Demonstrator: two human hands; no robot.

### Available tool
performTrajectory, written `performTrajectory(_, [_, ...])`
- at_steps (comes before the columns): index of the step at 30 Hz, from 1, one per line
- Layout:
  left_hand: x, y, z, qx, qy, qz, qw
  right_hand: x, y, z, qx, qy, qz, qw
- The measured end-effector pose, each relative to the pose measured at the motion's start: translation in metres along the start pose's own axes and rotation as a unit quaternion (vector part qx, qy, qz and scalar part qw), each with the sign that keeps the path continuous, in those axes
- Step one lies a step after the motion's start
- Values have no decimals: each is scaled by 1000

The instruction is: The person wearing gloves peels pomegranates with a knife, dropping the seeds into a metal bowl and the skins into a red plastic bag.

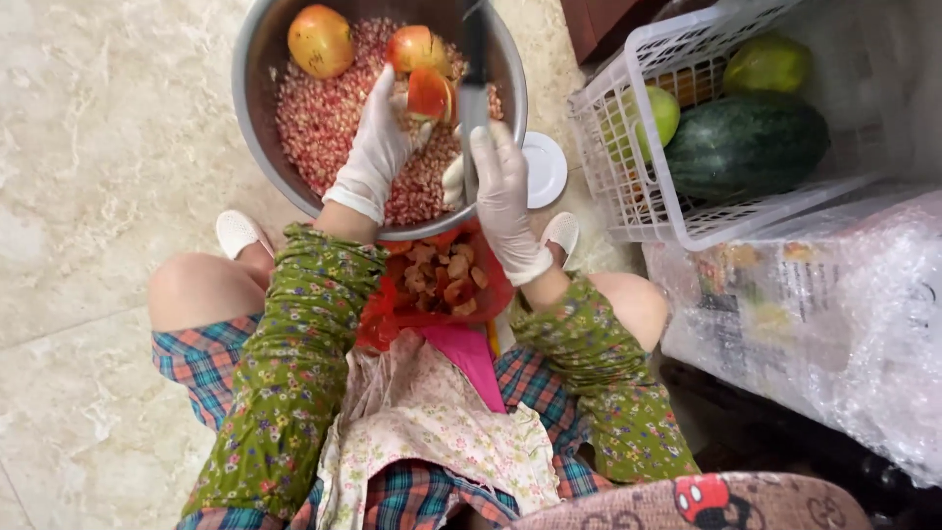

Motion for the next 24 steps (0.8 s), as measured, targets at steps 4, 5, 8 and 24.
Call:
performTrajectory(4, [-19,12,16,174,76,19,982,15,12,13,70,-12,295,953])
performTrajectory(5, [-18,17,17,241,85,23,967,16,5,8,61,-16,215,975])
performTrajectory(8, [-20,23,9,397,67,98,910,1,-12,-7,20,-4,18,1000])
performTrajectory(24, [-33,34,-10,111,-37,56,992,0,-6,-7,46,-39,70,996])
Point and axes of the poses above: each hand's wrist, its own x-axis towards the middle knuckle, its own z-axis out of the palm, y = z × x, the point moved 1 cm from there along x, towards the middle knuckle, and after that the axes turned 3 degrees about z, right-handed, at the moved point
